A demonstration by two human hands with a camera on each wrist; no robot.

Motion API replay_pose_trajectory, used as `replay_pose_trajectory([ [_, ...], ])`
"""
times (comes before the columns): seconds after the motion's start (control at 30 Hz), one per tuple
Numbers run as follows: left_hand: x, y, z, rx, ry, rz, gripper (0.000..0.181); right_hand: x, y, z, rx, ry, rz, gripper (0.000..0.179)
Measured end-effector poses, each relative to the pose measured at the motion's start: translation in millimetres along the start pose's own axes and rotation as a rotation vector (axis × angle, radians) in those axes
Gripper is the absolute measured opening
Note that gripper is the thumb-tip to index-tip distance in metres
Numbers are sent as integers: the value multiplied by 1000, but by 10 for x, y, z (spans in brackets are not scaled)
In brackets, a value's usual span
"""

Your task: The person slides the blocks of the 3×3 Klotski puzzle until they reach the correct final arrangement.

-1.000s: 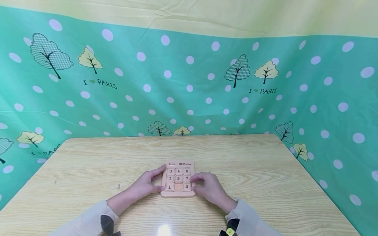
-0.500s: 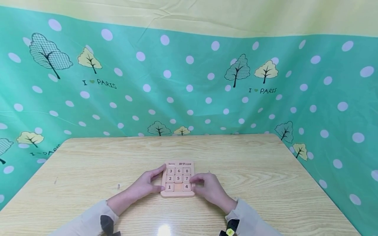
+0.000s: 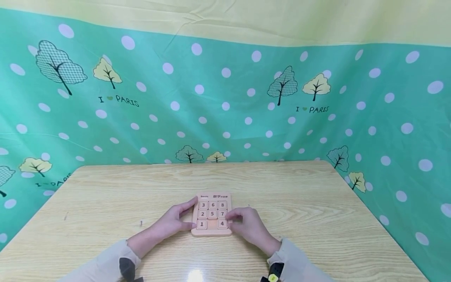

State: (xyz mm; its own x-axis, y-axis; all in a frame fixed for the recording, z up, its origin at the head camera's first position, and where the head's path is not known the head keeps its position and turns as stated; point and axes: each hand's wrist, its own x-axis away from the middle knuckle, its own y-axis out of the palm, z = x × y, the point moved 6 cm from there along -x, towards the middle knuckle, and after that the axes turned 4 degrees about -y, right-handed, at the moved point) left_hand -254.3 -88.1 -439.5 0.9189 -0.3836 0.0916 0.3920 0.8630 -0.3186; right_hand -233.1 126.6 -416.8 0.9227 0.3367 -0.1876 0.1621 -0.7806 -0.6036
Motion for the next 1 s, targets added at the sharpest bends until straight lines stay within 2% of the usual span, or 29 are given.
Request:
replay_pose_trajectory([
  [0.4,7,-5,3,-20,2,9,81,-21,46,-36,26,-20,-29,19],
  [0.67,-2,1,0,-22,3,11,81,-42,116,-103,-17,-75,-33,17],
  [1.0,-2,1,4,-36,15,9,81,-90,218,-157,-67,-86,-57,17],
])
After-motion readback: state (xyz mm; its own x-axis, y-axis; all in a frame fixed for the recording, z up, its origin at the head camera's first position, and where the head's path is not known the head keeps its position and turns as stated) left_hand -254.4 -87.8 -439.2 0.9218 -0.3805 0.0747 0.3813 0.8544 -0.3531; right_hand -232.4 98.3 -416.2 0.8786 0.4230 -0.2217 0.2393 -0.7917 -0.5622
